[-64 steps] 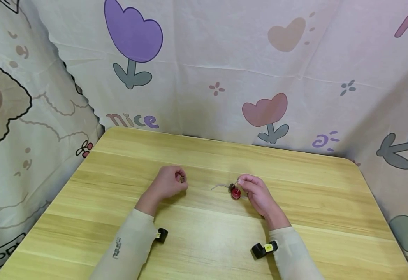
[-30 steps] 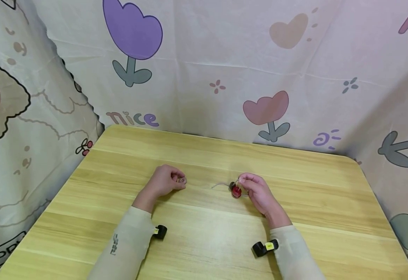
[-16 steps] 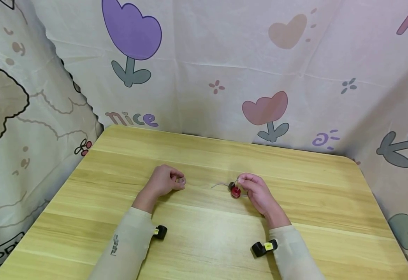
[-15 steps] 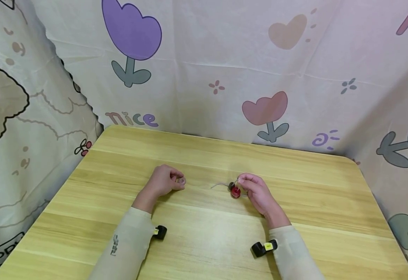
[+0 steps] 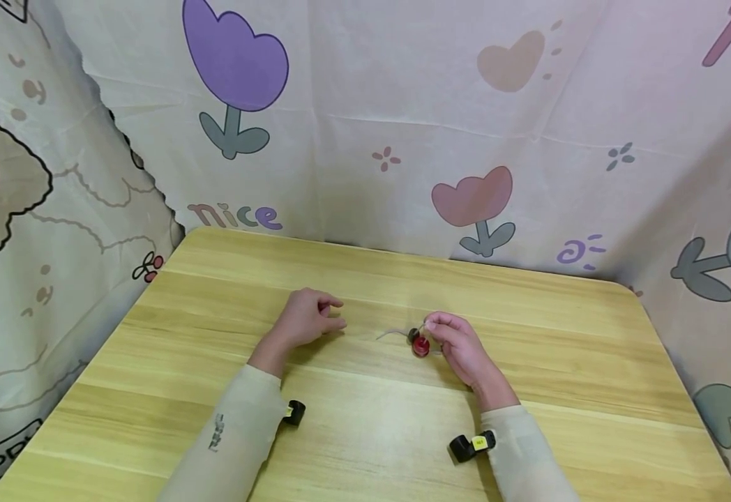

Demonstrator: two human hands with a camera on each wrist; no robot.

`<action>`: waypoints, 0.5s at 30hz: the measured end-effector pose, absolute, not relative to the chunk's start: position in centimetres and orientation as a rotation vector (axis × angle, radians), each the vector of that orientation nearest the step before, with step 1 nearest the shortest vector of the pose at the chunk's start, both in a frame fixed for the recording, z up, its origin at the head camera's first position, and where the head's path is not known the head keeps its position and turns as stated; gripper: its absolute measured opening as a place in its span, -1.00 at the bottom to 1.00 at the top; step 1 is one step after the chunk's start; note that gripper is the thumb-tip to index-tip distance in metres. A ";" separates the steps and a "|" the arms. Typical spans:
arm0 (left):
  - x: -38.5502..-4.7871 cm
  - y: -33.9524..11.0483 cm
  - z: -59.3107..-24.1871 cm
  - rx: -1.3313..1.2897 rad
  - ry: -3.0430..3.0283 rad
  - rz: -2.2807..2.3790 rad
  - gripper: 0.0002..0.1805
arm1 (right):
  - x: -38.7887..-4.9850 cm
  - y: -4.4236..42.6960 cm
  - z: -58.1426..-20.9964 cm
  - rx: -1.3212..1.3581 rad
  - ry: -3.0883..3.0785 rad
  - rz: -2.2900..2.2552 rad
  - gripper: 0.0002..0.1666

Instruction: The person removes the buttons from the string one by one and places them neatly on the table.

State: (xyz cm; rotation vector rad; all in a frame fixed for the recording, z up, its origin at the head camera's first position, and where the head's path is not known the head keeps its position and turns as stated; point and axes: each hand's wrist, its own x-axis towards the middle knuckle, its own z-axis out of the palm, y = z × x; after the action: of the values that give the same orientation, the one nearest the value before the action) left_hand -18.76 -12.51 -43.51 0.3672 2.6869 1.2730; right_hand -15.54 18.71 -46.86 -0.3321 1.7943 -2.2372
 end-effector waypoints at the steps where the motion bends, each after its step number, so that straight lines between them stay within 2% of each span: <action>1: -18.8 -12.2 -43.5 0.379 2.681 1.289 -0.64 | -15.5 18.7 -46.9 -0.327 1.794 -2.240 -0.85; 15: -19.3 -7.5 -43.9 0.524 2.611 1.338 -0.71 | -15.5 18.6 -46.9 -0.305 1.801 -2.250 -0.87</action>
State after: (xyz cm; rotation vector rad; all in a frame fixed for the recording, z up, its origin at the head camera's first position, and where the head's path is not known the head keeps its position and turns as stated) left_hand -19.31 -7.53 -43.85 0.5240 2.6108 1.3383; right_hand -15.55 18.60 -46.87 -0.3049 1.8014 -2.2502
